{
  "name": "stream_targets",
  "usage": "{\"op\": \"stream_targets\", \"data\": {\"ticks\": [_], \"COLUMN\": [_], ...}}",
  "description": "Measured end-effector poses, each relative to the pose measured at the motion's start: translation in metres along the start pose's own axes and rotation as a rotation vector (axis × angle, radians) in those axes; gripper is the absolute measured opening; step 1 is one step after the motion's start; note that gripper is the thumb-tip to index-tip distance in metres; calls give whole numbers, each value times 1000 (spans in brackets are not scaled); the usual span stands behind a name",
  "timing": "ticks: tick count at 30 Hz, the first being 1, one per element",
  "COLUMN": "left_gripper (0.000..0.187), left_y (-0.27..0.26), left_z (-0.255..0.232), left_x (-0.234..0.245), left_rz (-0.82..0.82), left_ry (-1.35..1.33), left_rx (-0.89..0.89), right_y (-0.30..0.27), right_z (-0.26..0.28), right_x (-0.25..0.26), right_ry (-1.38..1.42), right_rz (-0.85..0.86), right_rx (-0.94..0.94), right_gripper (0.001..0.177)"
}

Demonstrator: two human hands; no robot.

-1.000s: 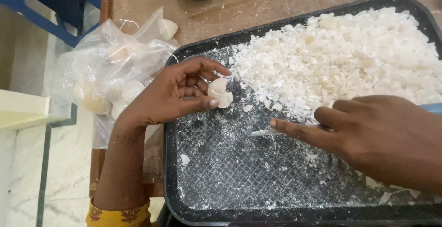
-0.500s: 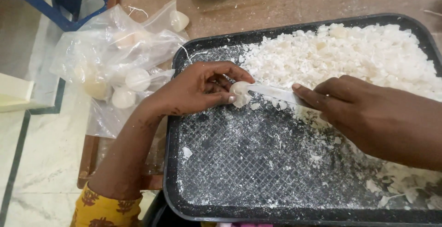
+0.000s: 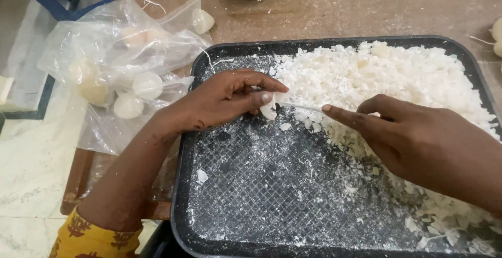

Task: The person is scraping and cutting small pieces of white wax into flakes on a tray using a knife.

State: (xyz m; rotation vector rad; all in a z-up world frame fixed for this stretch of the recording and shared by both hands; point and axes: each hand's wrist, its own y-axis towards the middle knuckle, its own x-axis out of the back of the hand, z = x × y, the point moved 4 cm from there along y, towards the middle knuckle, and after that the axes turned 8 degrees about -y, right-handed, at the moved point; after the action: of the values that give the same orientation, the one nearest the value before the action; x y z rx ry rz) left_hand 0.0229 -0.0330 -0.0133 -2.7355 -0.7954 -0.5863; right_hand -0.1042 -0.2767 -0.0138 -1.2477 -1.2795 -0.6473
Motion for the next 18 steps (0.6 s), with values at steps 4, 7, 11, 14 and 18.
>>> {"op": "stream_targets", "data": {"ticks": [4,7,11,14,18], "left_gripper": [62,56,61,66,66], "left_y": [0,0,-1,-1,1], "left_z": [-5,3,-8,-7,-7], "left_x": [-2,2,-1,-4,-7], "left_rz": [0,-44,-61,-45,-18], "left_ry": [0,65,96,62,194], "left_rx": [43,50,16,36,-13], "right_y": [2,2,3,4,6], "right_z": [-2,-3,-3,0,-2], "right_x": [1,-3,-8,-12,-17], "right_ry": [-42,-35,2,-88,-1], "right_rz": [42,-15,-49,65,-15], "right_rx": [-60,-52,-17,4,48], "right_gripper": [66,66,70,66,67]}}
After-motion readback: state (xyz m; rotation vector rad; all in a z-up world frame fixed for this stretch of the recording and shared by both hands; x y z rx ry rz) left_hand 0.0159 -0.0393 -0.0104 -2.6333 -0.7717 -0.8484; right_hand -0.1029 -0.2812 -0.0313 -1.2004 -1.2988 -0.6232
